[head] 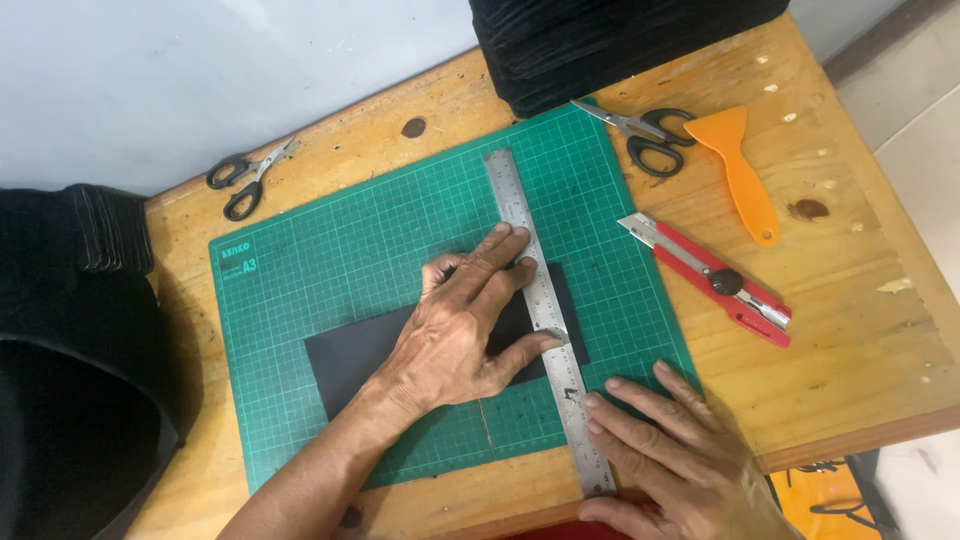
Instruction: Measure and cut black material using a ruler, utility knife, and scissors on a cutting mat
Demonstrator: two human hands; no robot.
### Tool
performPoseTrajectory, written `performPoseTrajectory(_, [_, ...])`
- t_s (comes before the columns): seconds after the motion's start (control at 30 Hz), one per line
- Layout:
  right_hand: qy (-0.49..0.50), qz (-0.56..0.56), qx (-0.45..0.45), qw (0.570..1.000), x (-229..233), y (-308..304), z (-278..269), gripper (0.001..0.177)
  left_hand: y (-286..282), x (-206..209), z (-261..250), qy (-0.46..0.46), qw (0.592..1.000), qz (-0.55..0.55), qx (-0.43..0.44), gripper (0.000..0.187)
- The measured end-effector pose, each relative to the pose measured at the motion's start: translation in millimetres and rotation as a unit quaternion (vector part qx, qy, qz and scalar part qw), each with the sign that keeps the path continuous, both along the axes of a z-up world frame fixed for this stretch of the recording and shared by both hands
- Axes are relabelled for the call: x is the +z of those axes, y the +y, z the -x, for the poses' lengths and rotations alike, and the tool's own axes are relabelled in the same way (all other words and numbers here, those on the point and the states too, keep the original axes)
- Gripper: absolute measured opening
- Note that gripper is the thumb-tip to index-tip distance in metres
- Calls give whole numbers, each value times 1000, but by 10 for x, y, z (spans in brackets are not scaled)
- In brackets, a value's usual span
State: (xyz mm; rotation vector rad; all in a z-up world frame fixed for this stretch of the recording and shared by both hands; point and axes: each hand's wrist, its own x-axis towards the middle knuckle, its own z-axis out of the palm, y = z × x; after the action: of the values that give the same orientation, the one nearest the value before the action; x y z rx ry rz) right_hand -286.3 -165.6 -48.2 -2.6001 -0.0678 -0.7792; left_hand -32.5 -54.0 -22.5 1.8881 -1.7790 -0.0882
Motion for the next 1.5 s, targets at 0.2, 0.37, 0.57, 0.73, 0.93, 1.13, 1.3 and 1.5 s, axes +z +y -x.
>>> performPoseTrajectory(0.2, [5, -7, 0, 1000, 36, 13, -6, 63, -1, -10, -6, 3, 1000, 8, -2, 62])
performPoseTrajectory(0.37, [17, -4, 0, 1000, 70, 14, -6, 65, -3, -13, -8, -3, 1000, 7, -2, 62])
performPoseTrajectory(0.57, [10, -43, -1, 999, 90, 40, 3, 61, 0, -10, -5, 6, 1000, 6, 1, 62])
performPoseTrajectory(0.73, [7, -70, 17, 997, 116, 41, 9, 54, 9, -25, -17, 10, 1000, -2, -2, 62])
performPoseTrajectory(0.93, [11, -61, 22, 998, 146, 25, -11, 50, -2, -26, -17, 9, 1000, 6, -3, 62])
performPoseTrajectory(1.13, [20, -55, 22, 998, 182, 28, -34, 44, 2, -35, -17, 1, 1000, 4, -1, 63])
performPoseTrajectory(1.3, [18, -53, 18, 998, 206, 42, -44, 43, 7, -42, -26, 5, 1000, 2, -3, 63])
performPoseTrajectory(1.5, [28, -74, 21, 997, 168, 45, 1, 42, 1, -36, -26, 9, 1000, 4, -6, 63])
